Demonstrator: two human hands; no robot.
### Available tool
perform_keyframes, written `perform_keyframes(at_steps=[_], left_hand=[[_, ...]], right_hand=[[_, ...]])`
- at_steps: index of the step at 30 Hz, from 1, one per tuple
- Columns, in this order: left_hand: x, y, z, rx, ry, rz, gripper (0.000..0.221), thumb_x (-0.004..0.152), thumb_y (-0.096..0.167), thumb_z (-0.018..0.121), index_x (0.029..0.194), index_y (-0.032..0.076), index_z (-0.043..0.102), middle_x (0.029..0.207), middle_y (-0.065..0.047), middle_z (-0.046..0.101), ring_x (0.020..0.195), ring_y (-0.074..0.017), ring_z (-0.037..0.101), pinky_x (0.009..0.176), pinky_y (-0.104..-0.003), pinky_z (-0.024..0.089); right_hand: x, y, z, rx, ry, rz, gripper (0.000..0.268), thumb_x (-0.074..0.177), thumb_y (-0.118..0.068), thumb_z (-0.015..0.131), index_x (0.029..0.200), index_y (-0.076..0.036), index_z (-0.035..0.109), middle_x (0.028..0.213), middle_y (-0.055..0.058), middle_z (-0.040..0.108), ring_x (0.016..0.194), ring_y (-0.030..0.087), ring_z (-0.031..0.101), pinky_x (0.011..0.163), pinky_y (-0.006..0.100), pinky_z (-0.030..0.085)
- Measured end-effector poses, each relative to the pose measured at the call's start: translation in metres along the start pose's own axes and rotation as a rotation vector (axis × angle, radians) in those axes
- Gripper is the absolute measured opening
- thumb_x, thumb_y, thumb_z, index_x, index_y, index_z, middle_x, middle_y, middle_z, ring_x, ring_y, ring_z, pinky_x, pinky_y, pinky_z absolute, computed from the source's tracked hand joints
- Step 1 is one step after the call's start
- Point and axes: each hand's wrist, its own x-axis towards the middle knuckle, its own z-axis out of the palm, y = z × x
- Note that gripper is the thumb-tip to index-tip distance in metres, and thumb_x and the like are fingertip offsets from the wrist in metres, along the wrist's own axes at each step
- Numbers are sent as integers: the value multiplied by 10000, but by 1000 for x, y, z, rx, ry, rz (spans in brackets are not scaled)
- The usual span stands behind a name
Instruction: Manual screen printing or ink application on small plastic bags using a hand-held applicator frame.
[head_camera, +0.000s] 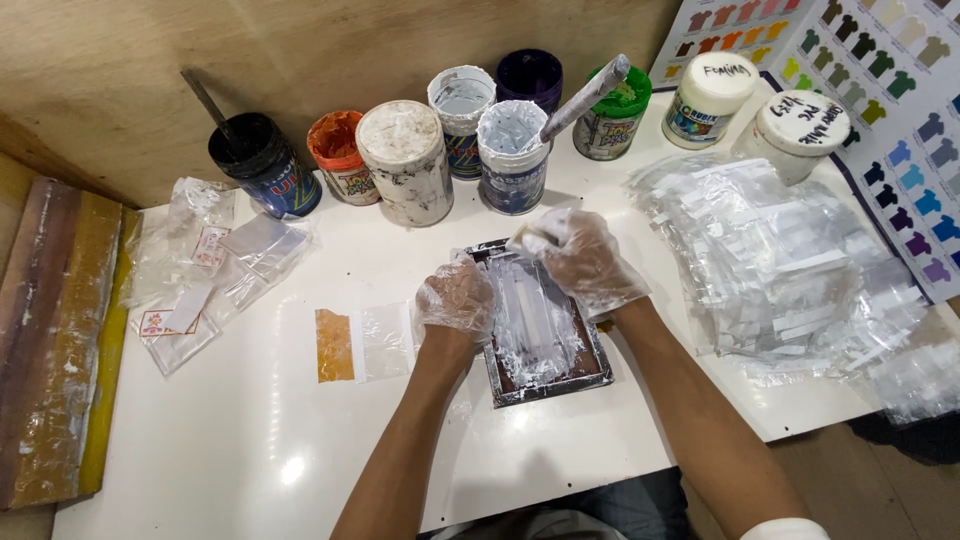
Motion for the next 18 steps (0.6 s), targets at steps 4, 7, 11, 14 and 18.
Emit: perform_keyframes(at_steps=[4, 7, 11, 14, 18], left_hand=[[11, -5, 22, 63, 22, 42, 170, 897, 233, 621, 984, 173, 754, 899, -55, 735, 948, -284, 736, 732, -453, 585], [11, -6, 18, 75, 36, 28, 166, 900, 231, 612, 987, 175, 741, 901, -47, 728, 952, -280, 727, 721, -448, 572], [14, -8, 24, 97, 41, 26, 167, 902, 224, 612, 998, 182, 742, 917, -45, 735, 967, -284, 725, 729, -462, 568], [5, -1, 27, 55, 7, 14, 193, 919, 226, 597, 1025, 160, 744, 941, -60, 739, 989, -296, 721, 758, -476, 560], [45, -33, 141, 1935, 231, -59, 511, 1038, 329, 523, 1479, 78, 458, 1285, -115, 605, 1188, -306, 575, 991, -532, 501]], right_hand=[[-4, -6, -13, -162, -139, -160, 151, 864, -350, 733, 888, -207, 776, 858, 61, 731, 827, 262, 707, 764, 406, 557], [-7, -15, -29, -242, -228, -195, 142, 891, -326, 680, 817, -211, 714, 776, 31, 684, 765, 229, 673, 736, 371, 531], [-17, -21, -49, -387, -400, -247, 261, 942, -284, 584, 690, -218, 603, 629, -24, 601, 653, 168, 612, 686, 306, 485], [-19, -21, -59, -483, -512, -289, 372, 976, -256, 519, 605, -224, 529, 531, -60, 545, 579, 127, 571, 653, 263, 454], [-4, 15, -44, 162, -578, 191, 117, 903, -24, 654, 999, 12, 597, 804, 167, 697, 520, 233, 687, 379, 288, 573]])
